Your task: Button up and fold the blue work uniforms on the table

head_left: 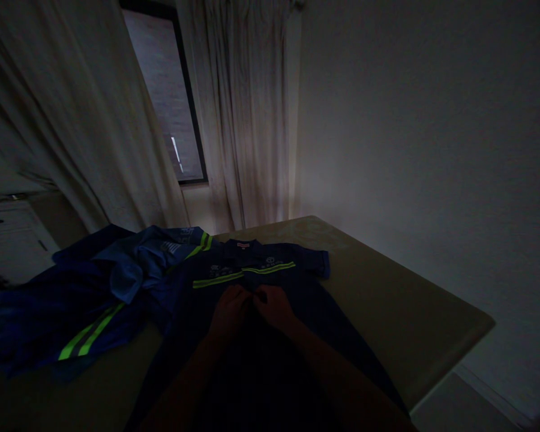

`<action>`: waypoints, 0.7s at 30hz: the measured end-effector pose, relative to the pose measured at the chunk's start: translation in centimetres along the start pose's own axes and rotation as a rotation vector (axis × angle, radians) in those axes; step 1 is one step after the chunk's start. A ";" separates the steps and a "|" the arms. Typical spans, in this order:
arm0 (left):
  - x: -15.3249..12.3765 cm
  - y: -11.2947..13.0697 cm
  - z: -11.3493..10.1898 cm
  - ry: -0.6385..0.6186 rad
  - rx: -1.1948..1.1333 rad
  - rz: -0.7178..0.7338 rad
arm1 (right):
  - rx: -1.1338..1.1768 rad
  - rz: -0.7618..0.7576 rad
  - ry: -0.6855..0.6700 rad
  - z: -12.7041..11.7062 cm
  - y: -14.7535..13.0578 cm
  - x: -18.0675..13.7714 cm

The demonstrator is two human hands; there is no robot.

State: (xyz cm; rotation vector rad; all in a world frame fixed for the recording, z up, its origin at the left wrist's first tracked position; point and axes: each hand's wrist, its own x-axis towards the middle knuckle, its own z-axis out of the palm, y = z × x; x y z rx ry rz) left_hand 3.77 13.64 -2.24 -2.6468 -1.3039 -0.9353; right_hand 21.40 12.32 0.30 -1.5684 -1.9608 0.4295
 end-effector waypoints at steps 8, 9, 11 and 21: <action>-0.1 -0.7 0.8 -0.066 -0.074 -0.114 | 0.091 0.004 -0.043 0.3 0.6 0.6; -0.1 -0.9 0.9 -0.063 -0.101 -0.124 | 0.084 0.001 -0.045 0.4 0.6 0.5; -0.1 -1.2 1.0 -0.053 -0.153 -0.139 | 0.077 -0.001 -0.058 0.5 0.6 0.4; 0.4 -0.9 0.6 -0.062 -0.472 -0.365 | -0.077 -0.006 -0.071 0.5 0.6 0.4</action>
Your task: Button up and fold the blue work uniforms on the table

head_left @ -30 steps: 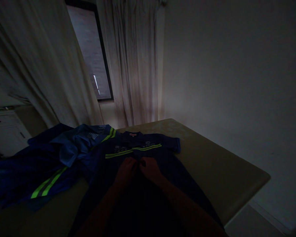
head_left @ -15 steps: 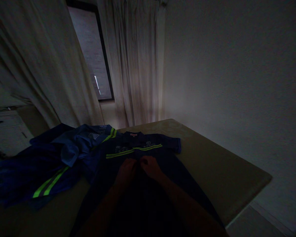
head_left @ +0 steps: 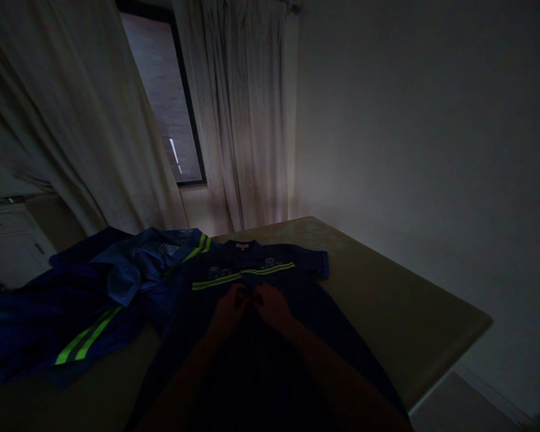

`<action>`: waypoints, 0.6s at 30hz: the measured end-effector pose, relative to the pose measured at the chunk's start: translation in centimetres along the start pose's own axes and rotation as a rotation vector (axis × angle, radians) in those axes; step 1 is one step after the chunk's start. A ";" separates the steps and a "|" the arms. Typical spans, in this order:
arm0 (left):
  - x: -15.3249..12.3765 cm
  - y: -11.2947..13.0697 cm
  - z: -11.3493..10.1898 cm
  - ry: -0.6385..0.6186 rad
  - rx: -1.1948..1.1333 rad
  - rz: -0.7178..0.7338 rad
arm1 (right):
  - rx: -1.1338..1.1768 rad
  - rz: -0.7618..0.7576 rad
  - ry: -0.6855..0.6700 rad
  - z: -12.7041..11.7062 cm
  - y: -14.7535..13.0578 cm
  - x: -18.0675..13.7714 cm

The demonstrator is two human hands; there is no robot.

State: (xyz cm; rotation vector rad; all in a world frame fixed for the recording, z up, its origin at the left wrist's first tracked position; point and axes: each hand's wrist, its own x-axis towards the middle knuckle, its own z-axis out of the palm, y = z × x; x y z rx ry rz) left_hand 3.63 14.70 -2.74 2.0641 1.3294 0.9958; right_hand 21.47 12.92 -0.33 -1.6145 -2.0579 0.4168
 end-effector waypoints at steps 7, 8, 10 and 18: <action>0.4 -1.0 0.0 -0.037 0.033 0.074 | 0.153 0.034 0.050 0.6 1.0 0.9; 0.4 -0.9 0.0 -0.042 0.072 0.097 | 0.172 0.040 0.061 0.7 1.1 1.0; 0.3 -0.7 0.0 -0.054 0.174 0.142 | 0.195 0.067 0.069 0.9 1.1 1.1; -0.8 1.2 0.1 -0.025 0.612 0.300 | 0.243 0.143 -0.028 0.6 1.0 1.5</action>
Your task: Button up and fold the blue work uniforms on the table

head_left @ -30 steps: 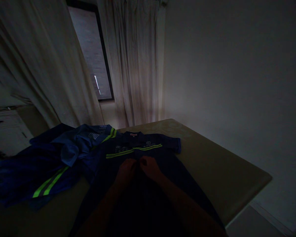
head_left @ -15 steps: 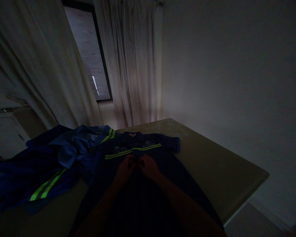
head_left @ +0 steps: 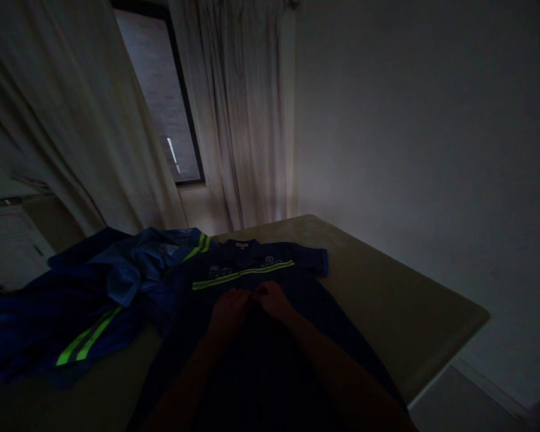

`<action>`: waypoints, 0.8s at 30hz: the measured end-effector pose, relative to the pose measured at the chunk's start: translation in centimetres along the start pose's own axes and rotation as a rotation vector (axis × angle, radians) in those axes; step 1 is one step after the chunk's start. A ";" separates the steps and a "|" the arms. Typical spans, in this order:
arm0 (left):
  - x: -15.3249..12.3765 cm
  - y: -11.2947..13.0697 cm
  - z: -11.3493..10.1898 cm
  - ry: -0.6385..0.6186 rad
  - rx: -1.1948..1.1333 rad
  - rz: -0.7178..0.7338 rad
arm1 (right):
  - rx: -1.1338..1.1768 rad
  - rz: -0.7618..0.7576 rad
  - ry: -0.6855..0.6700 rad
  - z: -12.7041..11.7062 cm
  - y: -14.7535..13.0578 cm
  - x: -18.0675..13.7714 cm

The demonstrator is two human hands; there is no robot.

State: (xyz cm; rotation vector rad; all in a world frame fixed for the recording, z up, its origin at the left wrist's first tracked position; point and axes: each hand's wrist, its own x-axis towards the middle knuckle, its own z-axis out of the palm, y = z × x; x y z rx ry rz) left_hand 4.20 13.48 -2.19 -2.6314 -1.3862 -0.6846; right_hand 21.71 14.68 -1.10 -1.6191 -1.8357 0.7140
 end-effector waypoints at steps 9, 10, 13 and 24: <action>-0.3 -1.0 1.2 0.018 0.059 -0.083 | 0.010 -0.059 0.124 -1.6 -1.1 -0.6; -0.1 -1.4 1.6 -0.009 0.059 -0.088 | -0.004 -0.077 0.126 -2.1 -1.5 -1.0; 1.0 -2.6 2.5 -0.122 0.092 -0.056 | -0.161 -0.092 -0.004 -2.9 -3.0 -2.9; 0.2 -0.1 0.8 0.079 0.034 -0.128 | -0.419 0.017 -0.080 -1.2 -2.9 -5.9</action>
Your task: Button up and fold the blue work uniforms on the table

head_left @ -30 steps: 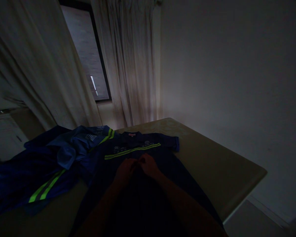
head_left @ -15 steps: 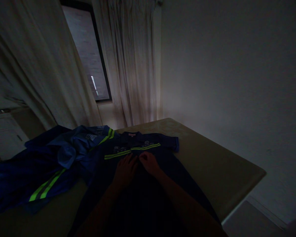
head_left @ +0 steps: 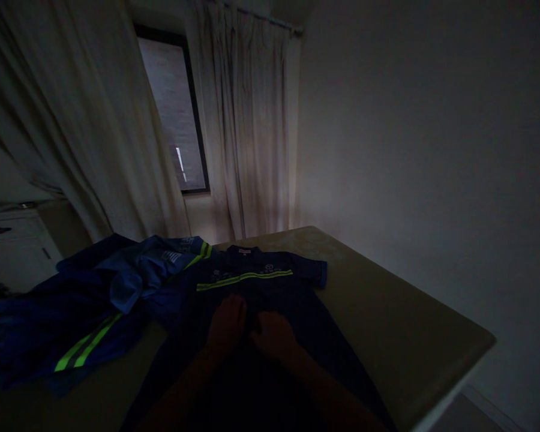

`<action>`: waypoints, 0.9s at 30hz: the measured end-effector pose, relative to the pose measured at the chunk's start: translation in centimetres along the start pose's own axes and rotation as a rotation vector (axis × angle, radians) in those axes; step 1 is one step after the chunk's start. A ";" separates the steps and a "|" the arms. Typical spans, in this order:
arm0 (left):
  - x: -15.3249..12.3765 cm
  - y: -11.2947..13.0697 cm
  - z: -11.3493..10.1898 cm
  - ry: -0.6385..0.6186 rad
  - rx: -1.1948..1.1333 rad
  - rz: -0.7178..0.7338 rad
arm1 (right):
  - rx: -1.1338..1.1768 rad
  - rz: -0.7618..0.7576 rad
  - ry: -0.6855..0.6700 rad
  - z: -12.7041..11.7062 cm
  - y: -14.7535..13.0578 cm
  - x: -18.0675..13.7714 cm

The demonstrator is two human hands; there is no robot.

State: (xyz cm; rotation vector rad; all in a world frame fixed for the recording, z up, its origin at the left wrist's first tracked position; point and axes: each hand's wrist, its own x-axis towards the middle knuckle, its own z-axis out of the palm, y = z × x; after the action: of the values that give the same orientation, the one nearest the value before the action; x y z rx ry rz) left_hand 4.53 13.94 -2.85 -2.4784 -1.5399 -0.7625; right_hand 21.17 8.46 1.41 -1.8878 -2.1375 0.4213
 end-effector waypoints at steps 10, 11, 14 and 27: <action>-6.1 4.2 -2.3 -0.243 -0.178 -0.020 | 0.151 -0.061 0.053 -0.3 1.8 0.6; -5.9 4.2 -2.5 -0.258 -0.180 -0.013 | 0.180 -0.100 0.040 -0.4 1.9 0.6; -5.3 4.0 -2.6 -0.259 -0.222 -0.031 | 0.243 -0.137 0.007 -0.8 2.5 0.6; -5.3 4.1 -2.3 -0.178 -0.278 -0.028 | 0.217 -0.166 -0.015 -1.7 2.4 0.1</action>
State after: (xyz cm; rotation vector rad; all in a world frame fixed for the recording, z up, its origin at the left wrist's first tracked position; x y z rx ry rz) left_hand 5.44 6.91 -2.75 -2.7975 -1.6284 -0.8314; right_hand 23.98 8.92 2.05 -1.5816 -2.1401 0.6063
